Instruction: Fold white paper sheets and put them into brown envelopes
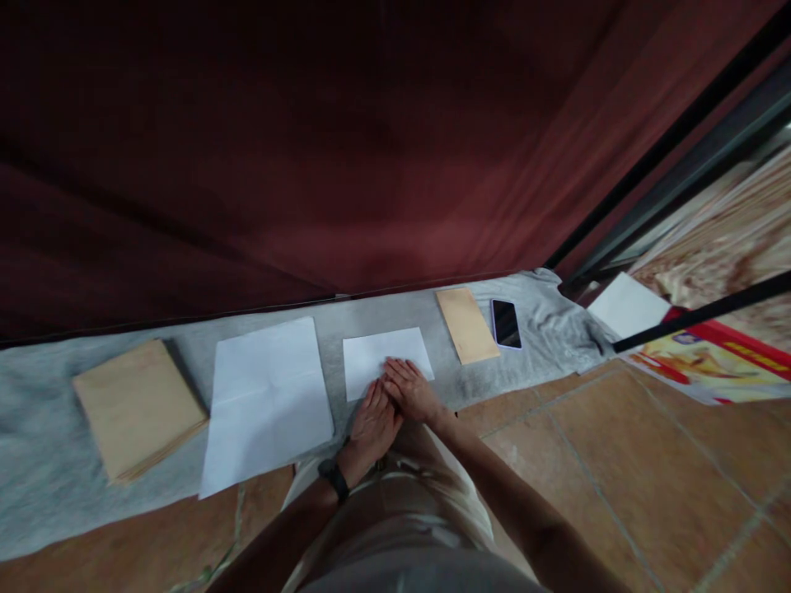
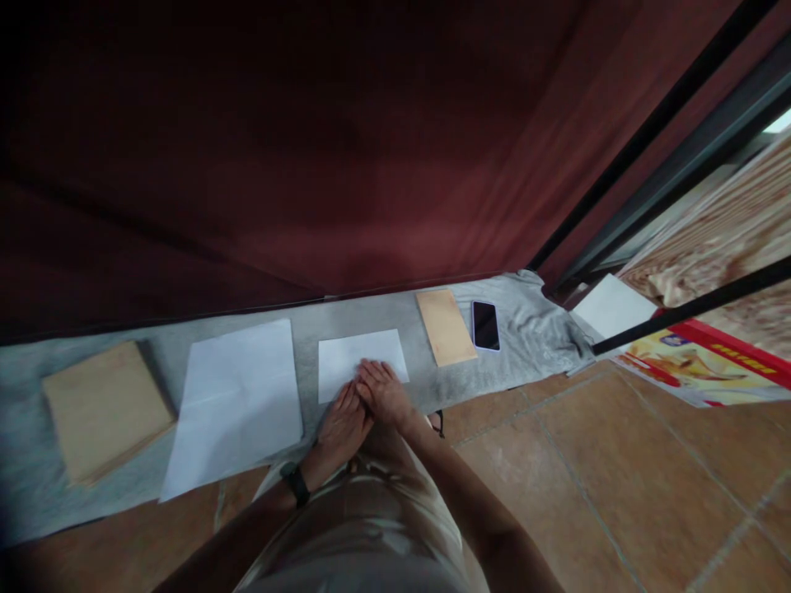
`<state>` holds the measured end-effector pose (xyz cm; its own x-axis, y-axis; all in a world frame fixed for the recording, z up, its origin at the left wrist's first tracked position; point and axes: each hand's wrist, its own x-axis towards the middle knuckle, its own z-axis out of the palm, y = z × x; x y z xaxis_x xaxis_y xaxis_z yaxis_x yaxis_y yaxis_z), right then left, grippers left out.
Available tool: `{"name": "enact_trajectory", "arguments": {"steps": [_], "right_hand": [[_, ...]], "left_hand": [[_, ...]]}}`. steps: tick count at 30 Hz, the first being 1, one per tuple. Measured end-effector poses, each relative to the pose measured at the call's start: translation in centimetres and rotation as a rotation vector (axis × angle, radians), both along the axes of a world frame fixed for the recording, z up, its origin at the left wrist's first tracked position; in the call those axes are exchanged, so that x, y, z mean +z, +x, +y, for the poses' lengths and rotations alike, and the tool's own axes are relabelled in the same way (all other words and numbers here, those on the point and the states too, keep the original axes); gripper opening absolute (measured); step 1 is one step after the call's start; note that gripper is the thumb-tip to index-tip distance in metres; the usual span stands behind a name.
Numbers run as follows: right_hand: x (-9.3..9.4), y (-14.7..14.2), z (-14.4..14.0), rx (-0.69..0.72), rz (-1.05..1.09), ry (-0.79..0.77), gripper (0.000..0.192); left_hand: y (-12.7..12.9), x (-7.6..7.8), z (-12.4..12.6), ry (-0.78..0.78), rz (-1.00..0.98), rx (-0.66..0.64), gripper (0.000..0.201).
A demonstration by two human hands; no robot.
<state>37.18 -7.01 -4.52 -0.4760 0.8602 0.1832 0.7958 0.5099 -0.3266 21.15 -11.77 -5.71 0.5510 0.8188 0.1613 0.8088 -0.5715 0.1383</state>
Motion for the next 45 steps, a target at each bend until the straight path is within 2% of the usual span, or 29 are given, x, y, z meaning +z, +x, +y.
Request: {"name": "enact_trajectory", "arguments": {"steps": [8, 12, 17, 25, 28, 33, 37, 40, 45], "right_hand": [[-0.7, -1.4, 4.3, -0.101, -0.055, 0.009, 0.052], [-0.8, -1.4, 5.3, -0.13, -0.066, 0.019, 0.052], [-1.1, -0.6, 4.5, -0.191, -0.061, 0.029, 0.054], [-1.7, 2.9, 2.0, -0.338, -0.047, 0.029, 0.057], [-1.9, 3.3, 1.7, -0.34, -0.048, 0.037, 0.058], [-2.1, 3.2, 1.7, -0.344, -0.032, 0.059, 0.058], [-2.2, 3.2, 1.6, -0.335, -0.037, 0.069, 0.057], [-2.3, 3.3, 1.6, -0.331, -0.041, 0.084, 0.057], [-2.2, 3.2, 1.6, -0.341, -0.03, 0.087, 0.057]], "left_hand": [[0.5, 0.3, 0.2, -0.044, 0.028, 0.067, 0.059], [0.6, 0.7, 0.1, -0.042, 0.039, 0.073, 0.061], [0.5, 1.1, -0.1, -0.027, 0.02, 0.073, 0.062], [0.0, 1.0, -0.5, -0.004, -0.003, 0.087, 0.065], [0.4, 1.0, 0.7, -0.004, -0.016, 0.13, 0.064], [1.4, 1.0, 5.1, -0.019, 0.024, 0.22, 0.062], [1.3, 0.6, 7.7, -0.013, 0.022, 0.243, 0.061], [0.9, 0.3, 8.5, -0.003, 0.006, 0.275, 0.063], [-0.3, 0.2, 8.4, 0.01, -0.026, 0.363, 0.067]]}}
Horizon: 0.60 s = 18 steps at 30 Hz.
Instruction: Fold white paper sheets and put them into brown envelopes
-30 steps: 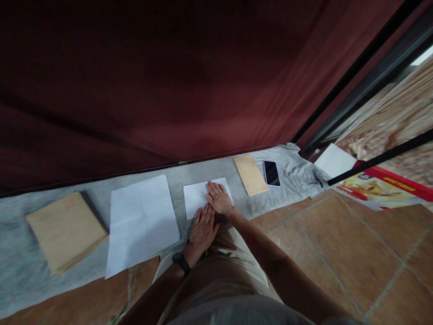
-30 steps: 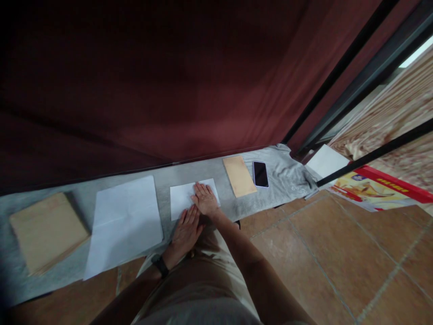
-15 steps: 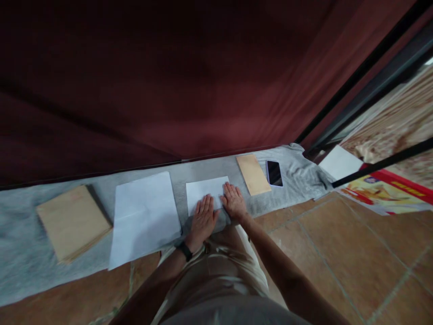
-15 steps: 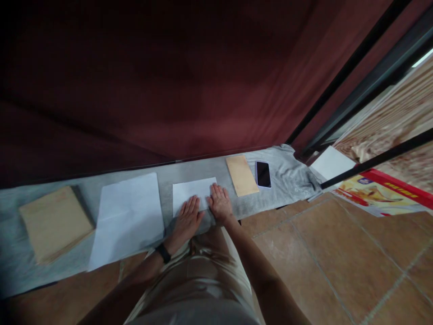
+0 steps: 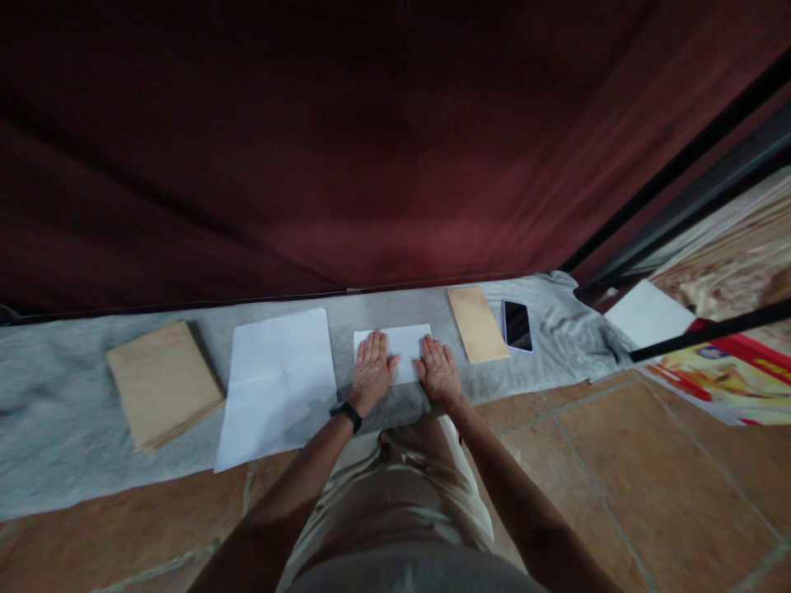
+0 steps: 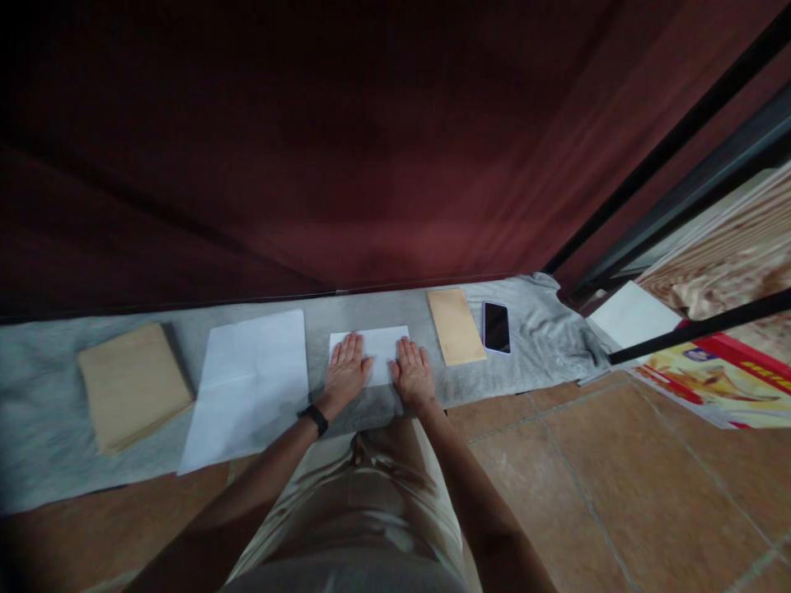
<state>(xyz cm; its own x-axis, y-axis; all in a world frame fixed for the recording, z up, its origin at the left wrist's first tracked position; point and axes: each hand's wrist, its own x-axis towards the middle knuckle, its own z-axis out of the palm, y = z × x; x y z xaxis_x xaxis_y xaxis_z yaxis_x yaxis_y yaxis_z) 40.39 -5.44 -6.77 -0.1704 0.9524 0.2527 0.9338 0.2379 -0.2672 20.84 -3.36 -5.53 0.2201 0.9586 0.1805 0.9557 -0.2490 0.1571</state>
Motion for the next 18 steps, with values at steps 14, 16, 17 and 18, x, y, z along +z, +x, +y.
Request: {"name": "enact_trajectory", "arguments": {"steps": [14, 16, 17, 18], "right_hand": [[0.7, -3.0, 1.1, 0.013, 0.005, -0.027, 0.052], [0.7, -4.2, 1.4, 0.084, 0.002, -0.033, 0.051], [0.6, -4.7, 1.4, 0.107, -0.002, -0.032, 0.051], [0.5, -5.0, 1.4, 0.118, -0.009, -0.03, 0.051]], "left_hand": [[-0.7, 0.7, -1.0, 0.001, -0.023, -0.006, 0.059], [-0.6, 0.8, -1.0, -0.012, -0.035, -0.067, 0.057], [-0.6, 0.8, -1.0, -0.018, -0.045, -0.087, 0.056], [-0.6, 0.8, -1.0, -0.024, -0.058, -0.098, 0.056]]}}
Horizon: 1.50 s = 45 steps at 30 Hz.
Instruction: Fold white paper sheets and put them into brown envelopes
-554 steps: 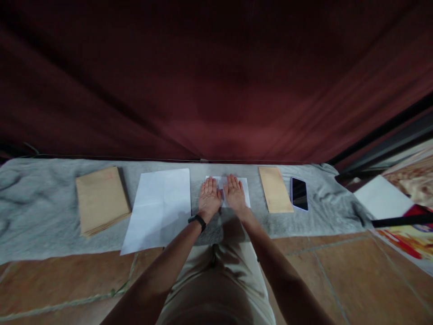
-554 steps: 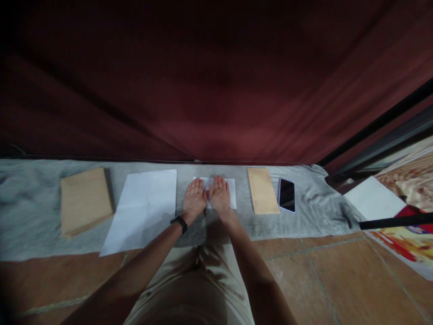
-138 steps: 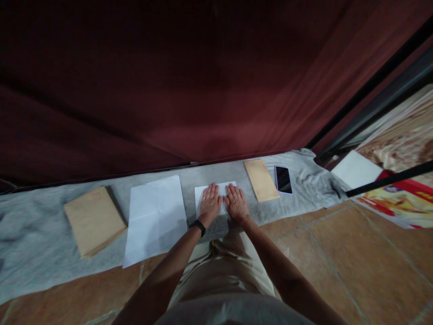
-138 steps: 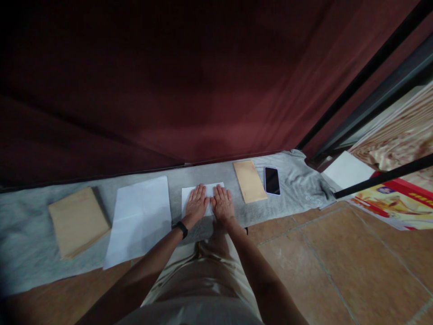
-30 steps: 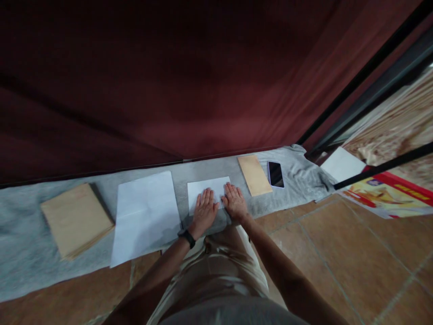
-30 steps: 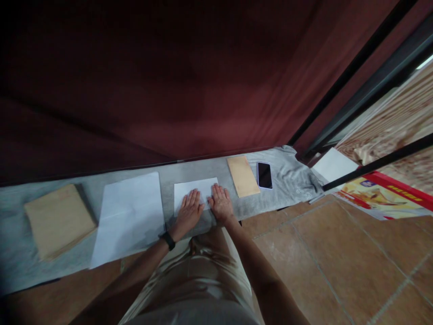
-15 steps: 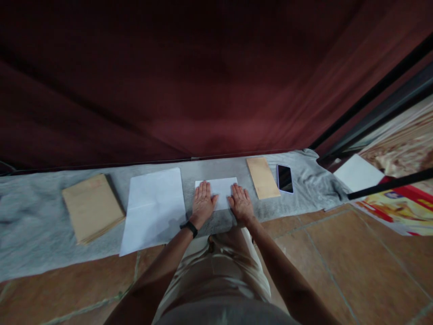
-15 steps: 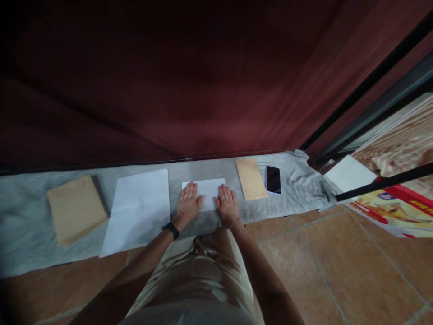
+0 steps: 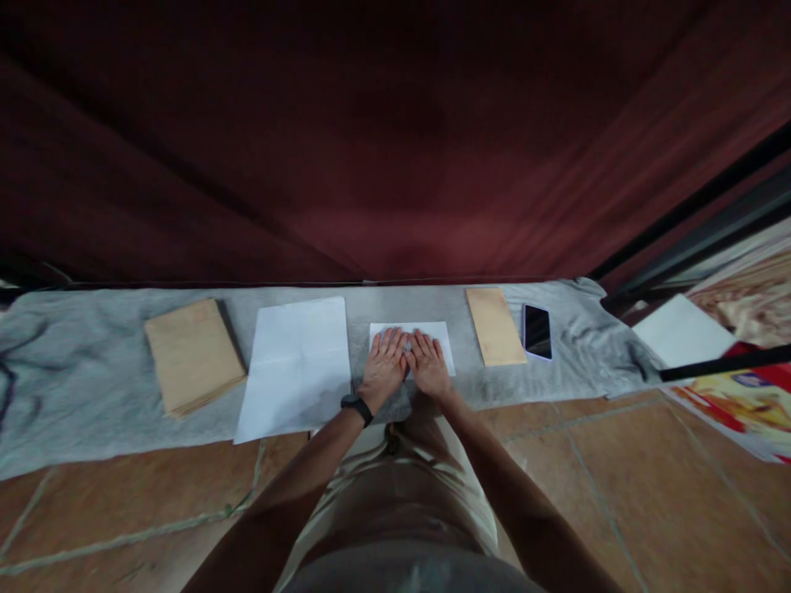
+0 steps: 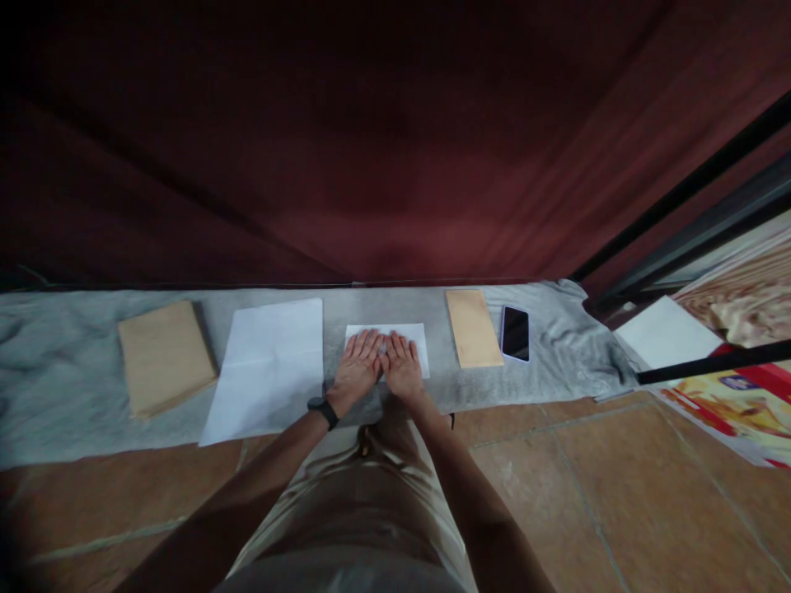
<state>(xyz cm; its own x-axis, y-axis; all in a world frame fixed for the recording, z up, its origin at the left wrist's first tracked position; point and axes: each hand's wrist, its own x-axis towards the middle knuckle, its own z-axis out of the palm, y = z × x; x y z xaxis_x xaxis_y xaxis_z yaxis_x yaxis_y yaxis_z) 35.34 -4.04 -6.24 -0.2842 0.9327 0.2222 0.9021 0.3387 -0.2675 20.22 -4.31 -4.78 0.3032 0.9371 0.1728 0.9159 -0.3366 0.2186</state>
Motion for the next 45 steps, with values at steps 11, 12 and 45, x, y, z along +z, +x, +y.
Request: {"name": "enact_trajectory", "arguments": {"steps": [11, 12, 45], "right_hand": [[-0.5, 1.1, -0.2, -0.055, -0.022, 0.023, 0.053], [-0.6, 1.3, -0.2, -0.06, -0.012, 0.025, 0.054], [0.0, 5.4, -2.8, -0.182, 0.032, 0.018, 0.057]], "left_hand": [[-0.2, -0.3, 0.0, -0.008, 0.002, -0.002, 0.054], [-0.2, -0.2, 0.0, -0.007, 0.007, 0.001, 0.054], [2.4, 0.2, 1.2, -0.047, 0.035, -0.104, 0.059]]}}
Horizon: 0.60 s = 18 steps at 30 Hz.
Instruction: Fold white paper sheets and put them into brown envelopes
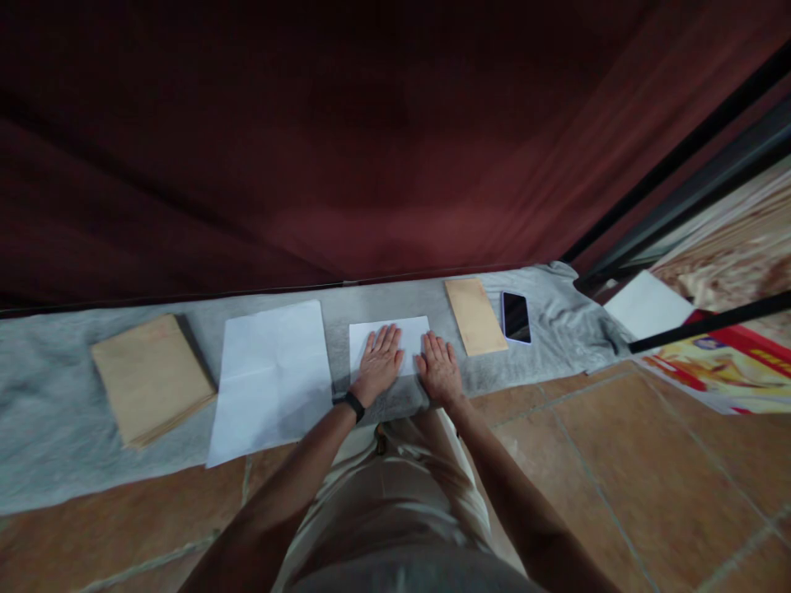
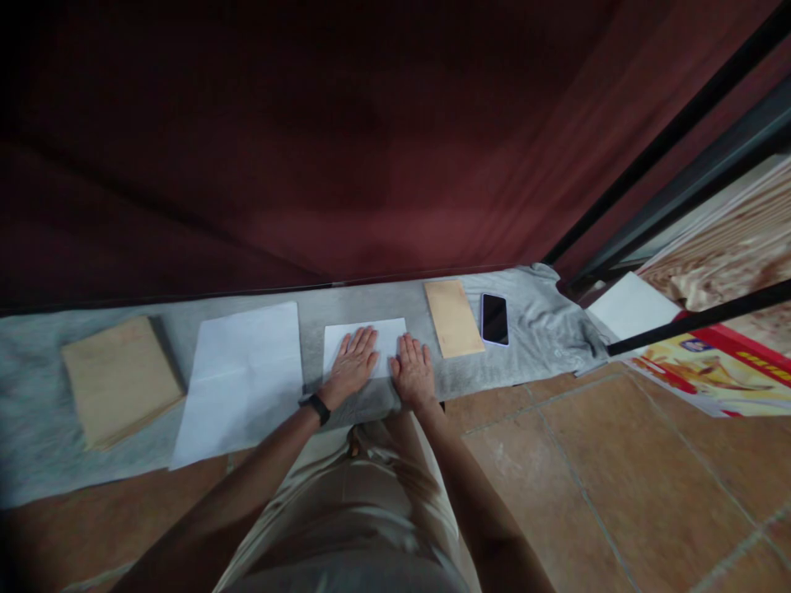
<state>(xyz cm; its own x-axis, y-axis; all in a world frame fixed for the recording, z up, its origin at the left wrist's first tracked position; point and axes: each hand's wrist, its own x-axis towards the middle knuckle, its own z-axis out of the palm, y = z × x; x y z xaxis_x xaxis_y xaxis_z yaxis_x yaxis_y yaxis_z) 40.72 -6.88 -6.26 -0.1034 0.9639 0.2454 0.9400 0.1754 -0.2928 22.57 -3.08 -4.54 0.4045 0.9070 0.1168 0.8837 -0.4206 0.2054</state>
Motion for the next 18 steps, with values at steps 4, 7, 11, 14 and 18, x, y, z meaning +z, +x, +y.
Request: {"name": "enact_trajectory", "arguments": {"steps": [4, 7, 11, 14, 18], "right_hand": [[0.3, 0.1, -0.2, 0.006, 0.005, -0.011, 0.055], [0.4, 0.4, -0.5, 0.009, 0.038, -0.004, 0.052], [0.2, 0.8, -0.8, 0.023, 0.077, 0.015, 0.05], [0.1, 0.8, -0.8, 0.019, 0.087, 0.024, 0.05], [0.1, 0.8, -0.8, 0.013, 0.094, 0.023, 0.05]], "left_hand": [[0.7, -0.3, 1.5, -0.008, -0.002, 0.023, 0.059], [1.3, -0.5, 2.0, -0.012, 0.001, 0.041, 0.06], [1.5, -0.7, 1.4, 0.001, 0.002, 0.005, 0.06], [1.6, -0.7, 0.2, 0.016, 0.013, -0.048, 0.061], [1.5, -0.4, -1.9, 0.017, 0.024, -0.105, 0.06]]}}
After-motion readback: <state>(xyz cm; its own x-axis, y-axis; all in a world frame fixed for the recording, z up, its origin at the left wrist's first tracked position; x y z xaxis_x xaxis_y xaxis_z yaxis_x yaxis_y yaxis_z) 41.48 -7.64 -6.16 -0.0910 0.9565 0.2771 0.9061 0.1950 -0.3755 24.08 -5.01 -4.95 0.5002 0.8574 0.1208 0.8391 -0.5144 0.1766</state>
